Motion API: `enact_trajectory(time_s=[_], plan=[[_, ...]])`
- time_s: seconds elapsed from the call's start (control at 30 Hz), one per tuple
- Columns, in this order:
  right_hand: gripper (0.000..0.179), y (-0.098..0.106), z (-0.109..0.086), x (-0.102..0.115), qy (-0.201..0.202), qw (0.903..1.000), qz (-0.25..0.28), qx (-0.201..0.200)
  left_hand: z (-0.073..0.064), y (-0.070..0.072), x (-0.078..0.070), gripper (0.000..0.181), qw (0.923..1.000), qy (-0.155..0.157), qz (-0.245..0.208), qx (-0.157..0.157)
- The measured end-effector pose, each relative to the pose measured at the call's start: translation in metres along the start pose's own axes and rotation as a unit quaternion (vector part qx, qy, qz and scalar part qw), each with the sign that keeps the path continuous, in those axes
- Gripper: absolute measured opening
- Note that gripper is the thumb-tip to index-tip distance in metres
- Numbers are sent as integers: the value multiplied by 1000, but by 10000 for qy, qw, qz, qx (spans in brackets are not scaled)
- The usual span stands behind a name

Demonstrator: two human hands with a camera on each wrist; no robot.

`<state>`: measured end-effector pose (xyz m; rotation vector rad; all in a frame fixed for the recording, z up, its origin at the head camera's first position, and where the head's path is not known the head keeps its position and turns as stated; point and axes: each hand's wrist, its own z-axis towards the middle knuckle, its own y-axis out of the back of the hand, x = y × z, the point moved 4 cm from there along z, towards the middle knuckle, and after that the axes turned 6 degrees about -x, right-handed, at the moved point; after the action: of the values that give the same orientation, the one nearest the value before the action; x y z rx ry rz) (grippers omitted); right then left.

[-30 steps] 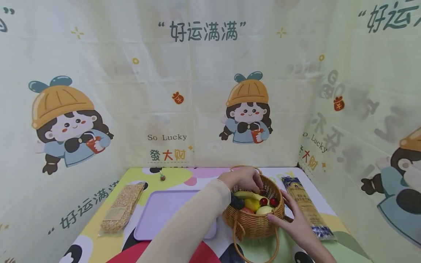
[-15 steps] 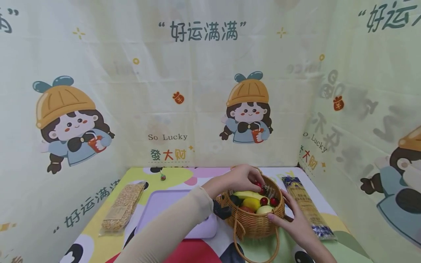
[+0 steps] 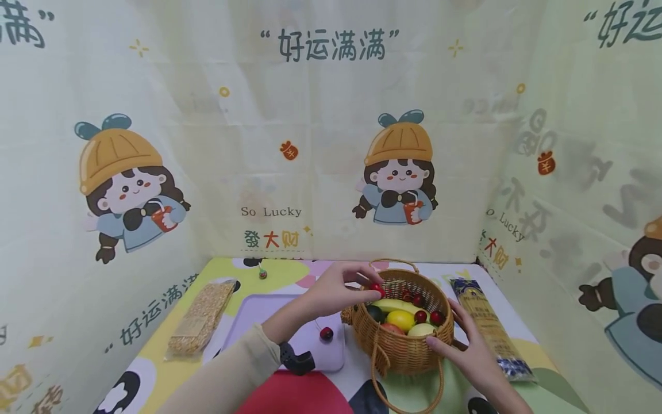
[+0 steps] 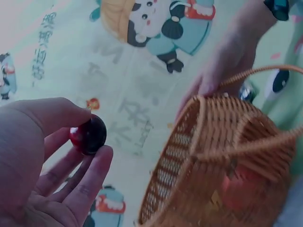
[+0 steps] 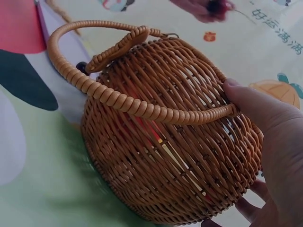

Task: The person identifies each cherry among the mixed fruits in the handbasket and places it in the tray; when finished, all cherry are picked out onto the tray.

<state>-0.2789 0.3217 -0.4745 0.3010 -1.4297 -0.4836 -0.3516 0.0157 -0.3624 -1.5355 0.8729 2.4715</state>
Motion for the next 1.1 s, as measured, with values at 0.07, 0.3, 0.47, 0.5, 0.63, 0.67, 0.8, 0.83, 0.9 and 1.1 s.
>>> enact_trajectory(time_s=[0.07,0.3,0.47,0.5,0.63,0.67,0.8,0.83,0.9,1.1], plan=[[100,0,0,-1,26,10000,10,2,-12,8,6,20,9999,66,-142,-73],[101,1,-1,-4,-26,9999,112,26,-41,40,32,21,9971,489,-457,-368],[101,1,-2,-4,-6,9999,114,29,-55,65,59,28,9923,828,-249,-890],[101,1,-3,-4,-6,9999,106,24,-57,69,65,28,9909,894,-152,-993],[101,2,-3,-3,13,10000,80,2,-63,84,90,27,9845,1058,295,-1365],[101,2,-3,-2,14,10000,81,0,-64,86,96,26,9825,1119,402,-1435],[101,2,-3,-2,15,10000,65,-12,-69,92,115,23,9752,1358,653,-1620],[101,2,-3,-2,26,10000,65,-16,-70,93,119,22,9737,1400,696,-1656],[100,2,-2,-3,38,10000,49,-29,-72,95,127,21,9713,1447,839,-1689],[99,2,0,-6,58,9999,34,-81,-75,100,161,17,9624,1562,1457,-1677]])
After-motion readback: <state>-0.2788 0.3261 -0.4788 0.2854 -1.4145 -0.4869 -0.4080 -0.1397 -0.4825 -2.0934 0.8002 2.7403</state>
